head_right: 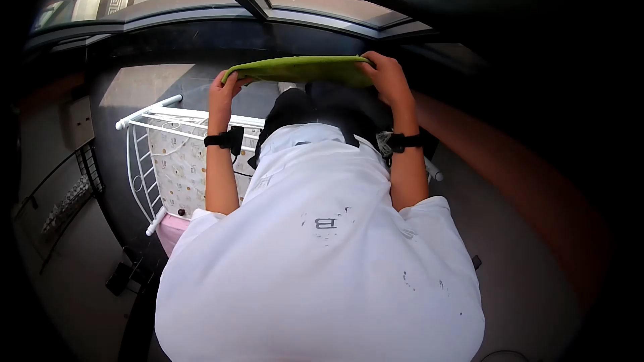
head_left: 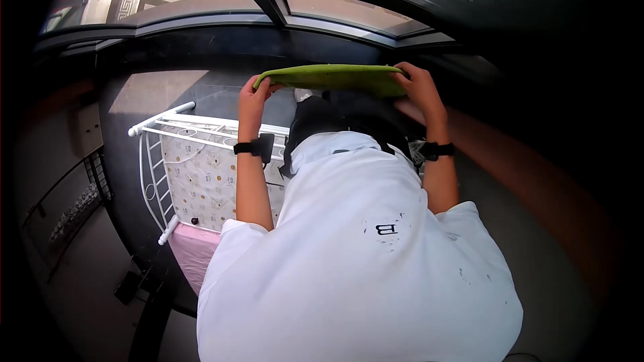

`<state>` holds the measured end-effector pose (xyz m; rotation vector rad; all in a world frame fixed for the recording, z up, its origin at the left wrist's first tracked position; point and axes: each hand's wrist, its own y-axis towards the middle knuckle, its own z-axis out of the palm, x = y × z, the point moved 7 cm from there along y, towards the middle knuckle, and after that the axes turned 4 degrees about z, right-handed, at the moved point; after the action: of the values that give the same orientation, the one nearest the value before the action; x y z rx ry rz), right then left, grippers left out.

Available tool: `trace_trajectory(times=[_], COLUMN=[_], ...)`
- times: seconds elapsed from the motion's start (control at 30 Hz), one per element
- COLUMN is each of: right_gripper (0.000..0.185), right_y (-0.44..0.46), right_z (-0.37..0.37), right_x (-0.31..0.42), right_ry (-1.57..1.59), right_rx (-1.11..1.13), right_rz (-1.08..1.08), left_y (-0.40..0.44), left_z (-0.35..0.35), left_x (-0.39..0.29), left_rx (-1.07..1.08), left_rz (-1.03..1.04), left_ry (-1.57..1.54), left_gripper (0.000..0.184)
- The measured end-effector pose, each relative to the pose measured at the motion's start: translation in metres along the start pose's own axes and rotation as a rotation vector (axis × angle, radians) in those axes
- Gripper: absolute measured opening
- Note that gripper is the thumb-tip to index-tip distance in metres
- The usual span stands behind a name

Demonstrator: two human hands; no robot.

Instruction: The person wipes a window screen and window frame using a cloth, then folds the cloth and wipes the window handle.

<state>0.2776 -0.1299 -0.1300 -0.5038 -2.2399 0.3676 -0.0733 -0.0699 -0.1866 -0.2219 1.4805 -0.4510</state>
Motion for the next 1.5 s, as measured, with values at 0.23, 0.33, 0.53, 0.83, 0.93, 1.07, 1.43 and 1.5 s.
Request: trace_trajectory(times=[0.23, 0.33, 0.53, 0.83, 0.93, 1.07, 1.43, 1.5], right_gripper=[0.021, 0.019, 0.021, 0.027, 0.024, 0.021, 0.041, 0.040], right_y=[-0.048, -0.061, -0.116, -0.201, -0.198, -0.184, -0.152, -0.152], right_z=[-0.014, -0.022, -0.089, -0.198, -0.228, -0.247, -0.230, -0.228], right_x=[-0.084, -0.128, -0.181, -0.178, -0.164, -0.139, -0.111, -0.123], right_ry=[0.130, 0.236, 0.276, 0.718, 0.862, 0.638, 0.788, 0.796], right_rx=[0.153, 0.096, -0.215, -1.105, -1.201, -1.347, -0.989, -0.946], right_rz=[0.376, 0.325, 0.245, 0.089, -0.113, -0.330, -0.362, -0.302], left_y=[-0.004, -0.011, -0.033, -0.071, -0.064, -0.053, -0.110, -0.123], left_z=[0.056, 0.088, 0.193, 0.353, 0.360, 0.332, 0.285, 0.283], left_x=[0.048, 0.052, 0.041, -0.022, -0.056, -0.079, -0.059, -0.068], left_rx=[0.346, 0.419, 0.752, 1.004, 0.844, 0.587, 0.350, 0.293], left_rz=[-0.015, 0.020, 0.088, 0.352, 0.478, 0.514, 0.485, 0.539], left_ry=[0.314, 0.375, 0.733, 0.580, 0.442, 0.315, 0.367, 0.359], left_gripper=[0.032, 0.032, 0.026, 0.019, 0.013, 0.008, 0.009, 0.009])
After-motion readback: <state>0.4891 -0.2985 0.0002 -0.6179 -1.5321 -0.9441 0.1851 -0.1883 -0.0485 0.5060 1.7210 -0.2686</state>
